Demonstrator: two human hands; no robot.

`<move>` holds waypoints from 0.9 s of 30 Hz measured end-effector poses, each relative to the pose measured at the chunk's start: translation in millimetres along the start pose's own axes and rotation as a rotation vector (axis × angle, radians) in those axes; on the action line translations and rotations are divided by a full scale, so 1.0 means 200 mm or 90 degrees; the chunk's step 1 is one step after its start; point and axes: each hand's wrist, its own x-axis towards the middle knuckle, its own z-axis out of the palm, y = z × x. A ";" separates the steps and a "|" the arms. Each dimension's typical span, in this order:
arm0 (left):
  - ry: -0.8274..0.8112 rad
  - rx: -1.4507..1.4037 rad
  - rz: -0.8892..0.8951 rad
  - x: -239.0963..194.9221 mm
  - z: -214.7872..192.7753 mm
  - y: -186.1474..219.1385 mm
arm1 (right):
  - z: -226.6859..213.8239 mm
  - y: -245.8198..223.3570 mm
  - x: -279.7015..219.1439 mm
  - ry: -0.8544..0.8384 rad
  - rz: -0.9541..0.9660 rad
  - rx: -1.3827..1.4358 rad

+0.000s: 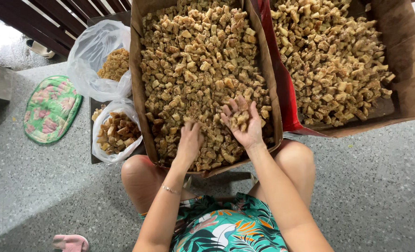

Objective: The person sits on the floor and repeatedly scoops small, light-brown food pieces from a large cardboard box with both hands, then transfers them into a second adjacent box. The person continues this scooping and transferring motion throughout the clip.

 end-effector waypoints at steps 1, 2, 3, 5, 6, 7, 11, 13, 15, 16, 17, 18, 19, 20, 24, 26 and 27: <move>-0.021 -0.112 -0.085 0.02 -0.02 0.02 | 0.02 0.01 -0.01 0.002 0.012 0.009; -0.042 -0.225 -0.170 0.06 -0.06 0.05 | 0.04 0.02 -0.01 0.011 0.013 0.008; -0.065 -0.336 -0.254 0.10 -0.11 0.09 | 0.05 0.02 -0.02 0.022 0.014 0.008; -0.091 -0.303 -0.287 0.20 -0.24 0.18 | 0.05 0.03 -0.02 0.038 0.023 0.014; -0.104 -0.286 -0.304 0.24 -0.30 0.22 | 0.04 0.03 -0.02 0.045 0.032 0.020; -0.109 -0.320 -0.294 0.28 -0.34 0.28 | 0.04 0.03 -0.01 0.050 0.039 0.026; -0.192 -0.435 -0.215 0.40 -0.36 0.49 | 0.02 0.07 0.01 0.036 0.041 -0.148; -0.234 -0.427 -0.137 0.44 -0.33 0.54 | 0.02 0.08 0.01 0.092 0.056 -0.216; -0.240 -0.363 -0.046 0.47 -0.30 0.55 | 0.02 0.07 -0.01 0.046 0.076 -0.176; -0.244 -0.362 -0.063 0.48 -0.30 0.56 | 0.02 0.07 -0.01 0.023 0.087 -0.156; -0.249 -0.359 -0.080 0.48 -0.30 0.56 | 0.02 0.07 -0.01 0.029 0.078 -0.169; -0.254 -0.357 -0.097 0.48 -0.31 0.56 | 0.03 0.07 -0.01 0.036 0.070 -0.182; -0.251 -0.390 -0.121 0.49 -0.32 0.56 | 0.03 0.08 -0.01 0.043 0.063 -0.195; -0.248 -0.424 -0.145 0.50 -0.34 0.55 | 0.04 0.08 -0.01 0.031 0.059 -0.187; -0.137 -0.617 -0.088 0.51 -0.36 0.51 | 0.06 0.08 -0.02 0.009 0.056 -0.155; -0.137 -0.572 -0.057 0.51 -0.33 0.53 | 0.04 0.08 -0.02 0.034 0.055 -0.139; -0.137 -0.550 -0.042 0.51 -0.31 0.55 | 0.01 0.08 0.00 0.057 0.053 -0.131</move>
